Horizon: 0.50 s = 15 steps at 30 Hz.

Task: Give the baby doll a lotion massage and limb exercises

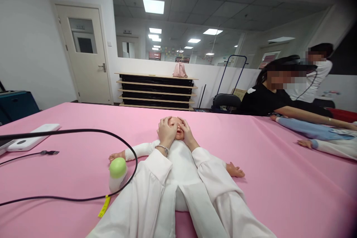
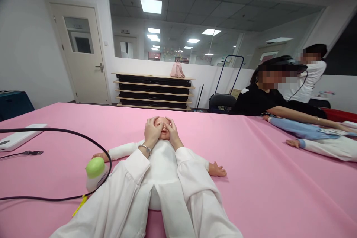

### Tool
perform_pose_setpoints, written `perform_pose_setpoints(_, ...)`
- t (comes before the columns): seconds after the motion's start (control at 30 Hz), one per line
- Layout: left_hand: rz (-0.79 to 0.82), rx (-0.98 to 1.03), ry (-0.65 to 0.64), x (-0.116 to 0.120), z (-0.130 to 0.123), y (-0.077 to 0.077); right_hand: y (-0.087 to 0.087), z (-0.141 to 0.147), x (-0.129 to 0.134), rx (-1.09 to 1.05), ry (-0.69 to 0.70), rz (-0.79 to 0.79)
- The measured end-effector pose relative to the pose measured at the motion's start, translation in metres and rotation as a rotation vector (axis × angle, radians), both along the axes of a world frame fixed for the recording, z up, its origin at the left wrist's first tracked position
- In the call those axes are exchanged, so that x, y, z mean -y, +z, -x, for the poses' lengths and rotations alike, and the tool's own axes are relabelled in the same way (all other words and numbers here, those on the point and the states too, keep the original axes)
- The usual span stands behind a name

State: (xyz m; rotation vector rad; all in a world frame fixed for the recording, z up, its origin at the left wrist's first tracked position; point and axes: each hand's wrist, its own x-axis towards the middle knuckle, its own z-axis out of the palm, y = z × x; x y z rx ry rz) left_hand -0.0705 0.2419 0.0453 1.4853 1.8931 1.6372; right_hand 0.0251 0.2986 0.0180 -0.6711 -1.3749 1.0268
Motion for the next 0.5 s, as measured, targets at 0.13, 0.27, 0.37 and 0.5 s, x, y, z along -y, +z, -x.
perform_pose_setpoints(0.13, 0.018, 0.009, 0.006, 0.001, -0.001, 0.001, 0.001, 0.002, -0.005, 0.009, -0.042, 0.018)
perform_pose_setpoints(0.27, 0.039, 0.025, 0.020, -0.001, -0.001, 0.001, 0.000, 0.004, -0.012, 0.007, -0.066, 0.042)
perform_pose_setpoints(0.37, 0.045, 0.026, 0.029, -0.002, 0.000, 0.001, -0.001, 0.004, -0.014, -0.003, -0.070, 0.045)
perform_pose_setpoints(0.5, 0.043, 0.003, 0.024, -0.001, -0.001, 0.001, -0.002, 0.002, -0.009, -0.010, -0.042, 0.029)
